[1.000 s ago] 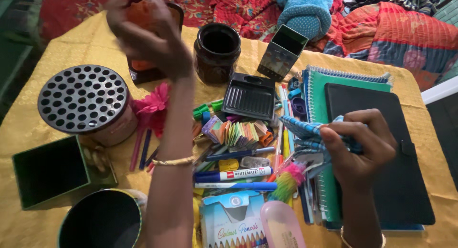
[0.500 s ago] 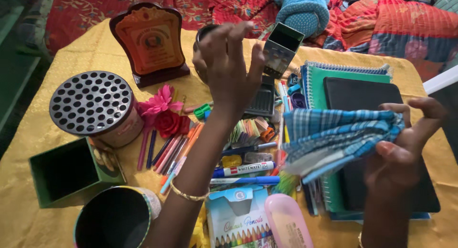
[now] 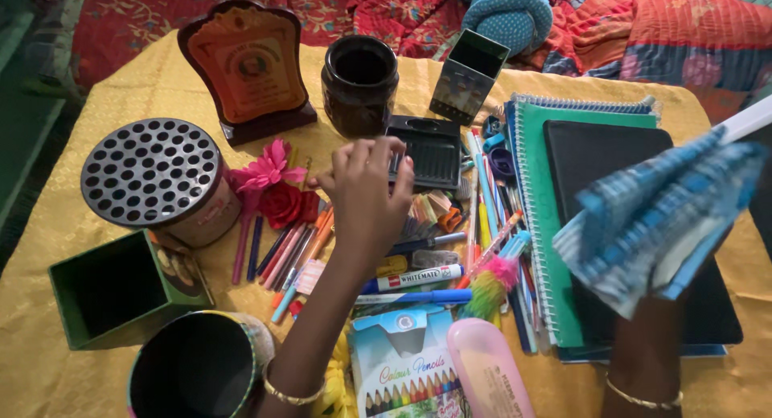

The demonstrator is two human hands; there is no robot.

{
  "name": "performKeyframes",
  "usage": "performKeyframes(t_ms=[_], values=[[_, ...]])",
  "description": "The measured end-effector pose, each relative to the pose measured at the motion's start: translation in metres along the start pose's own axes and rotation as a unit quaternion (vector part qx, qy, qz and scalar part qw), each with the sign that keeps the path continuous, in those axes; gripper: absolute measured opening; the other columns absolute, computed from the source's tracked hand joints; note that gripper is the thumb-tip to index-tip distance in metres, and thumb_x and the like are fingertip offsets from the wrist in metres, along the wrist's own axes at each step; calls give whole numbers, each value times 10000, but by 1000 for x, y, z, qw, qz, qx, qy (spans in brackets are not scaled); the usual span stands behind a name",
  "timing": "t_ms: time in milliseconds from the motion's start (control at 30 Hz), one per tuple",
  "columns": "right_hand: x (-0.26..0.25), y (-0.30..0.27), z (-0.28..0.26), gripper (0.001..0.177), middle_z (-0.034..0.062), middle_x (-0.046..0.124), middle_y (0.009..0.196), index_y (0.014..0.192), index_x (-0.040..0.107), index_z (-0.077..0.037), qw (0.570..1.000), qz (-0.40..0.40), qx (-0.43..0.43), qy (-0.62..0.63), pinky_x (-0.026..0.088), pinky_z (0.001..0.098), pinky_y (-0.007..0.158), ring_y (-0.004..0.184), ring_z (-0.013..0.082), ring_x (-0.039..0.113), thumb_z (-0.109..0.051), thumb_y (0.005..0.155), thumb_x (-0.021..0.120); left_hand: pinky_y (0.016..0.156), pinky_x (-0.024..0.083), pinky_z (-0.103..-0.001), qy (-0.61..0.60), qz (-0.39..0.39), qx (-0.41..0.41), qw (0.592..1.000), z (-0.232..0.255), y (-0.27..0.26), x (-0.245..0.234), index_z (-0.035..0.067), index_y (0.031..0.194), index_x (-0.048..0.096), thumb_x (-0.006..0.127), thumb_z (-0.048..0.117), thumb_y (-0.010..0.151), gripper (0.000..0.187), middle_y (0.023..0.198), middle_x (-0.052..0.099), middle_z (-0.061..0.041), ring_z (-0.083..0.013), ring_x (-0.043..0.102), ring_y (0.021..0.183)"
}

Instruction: The person wipes a wooden plaque, a pink glasses case, a pair of eyeglasses, and a black tablet case using a blue and white checkered cloth. The person opens the glasses case to clean the eyeglasses inside and wipes the tablet case both inside and out.

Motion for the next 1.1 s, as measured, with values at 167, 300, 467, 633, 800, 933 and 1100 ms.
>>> performKeyframes(t_ms=[167, 300, 467, 633, 800, 933, 1100], values=[[-57, 29, 17, 427, 141, 638, 1325, 1350, 597, -63, 996, 35, 27, 76, 535, 418, 1120, 1228, 270, 649, -43, 928, 663, 964, 363, -488, -15, -88, 73, 993, 13, -10, 24, 174, 1109, 688, 646, 289, 950, 201, 1072, 675, -55, -271, 560, 1118], [-89, 40, 27, 403, 156, 657, 1324, 1346, 597, -26, 991, 51, 52, 114, 536, 435, 1140, 1238, 287, 661, -78, 949, 646, 821, 496, -436, -86, -235, 130, 959, 32, -25, 41, 167, 1071, 698, 636, 267, 971, 154, 975, 714, -59, -250, 683, 905], [-115, 27, 28, 393, 175, 682, 1323, 1340, 598, 21, 984, 66, 86, 143, 539, 456, 1166, 1250, 308, 677, -122, 976, 624, 736, 547, -476, -126, -293, 148, 936, 53, -42, 40, 108, 991, 690, 676, 241, 928, 148, 910, 727, -111, -332, 704, 868], [-148, 31, 11, 407, 156, 699, 1340, 1351, 610, 8, 989, 122, 59, 57, 505, 449, 1185, 1276, 291, 689, -126, 967, 606, 747, 554, -494, -43, -390, 110, 913, 48, -68, 54, 107, 949, 720, 705, 182, 845, 130, 872, 719, -130, -341, 710, 852], [-163, 32, -9, 270, 151, 617, 1313, 1347, 541, 14, 992, 30, -9, 126, 481, 391, 1165, 1216, 271, 619, -148, 1131, 544, 717, 565, -495, 61, -407, 107, 905, 32, -90, 80, 119, 876, 742, 734, 140, 787, 92, 890, 715, -128, -353, 721, 822], [-175, 27, -7, 250, 172, 612, 1233, 1311, 554, 43, 983, 68, -40, 168, 512, 377, 1065, 1113, 285, 623, -132, 1166, 451, 701, 537, -467, 100, -382, 130, 909, 31, -96, 89, 138, 860, 731, 757, 170, 756, 113, 898, 711, -86, -305, 709, 850], [-169, 28, -5, 295, 180, 639, 1196, 1311, 596, 17, 979, 95, -43, 178, 553, 415, 1008, 1078, 314, 655, -156, 1142, 428, 769, 501, -451, 109, -348, 168, 916, 38, -96, 88, 173, 858, 736, 760, 174, 798, 65, 919, 700, -43, -263, 685, 906]])
Point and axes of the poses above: each hand's wrist, its own y-axis towards the middle knuckle, its own x-axis out of the palm, z = x × y, the point moved 9 cm from there along y, towards the middle knuckle
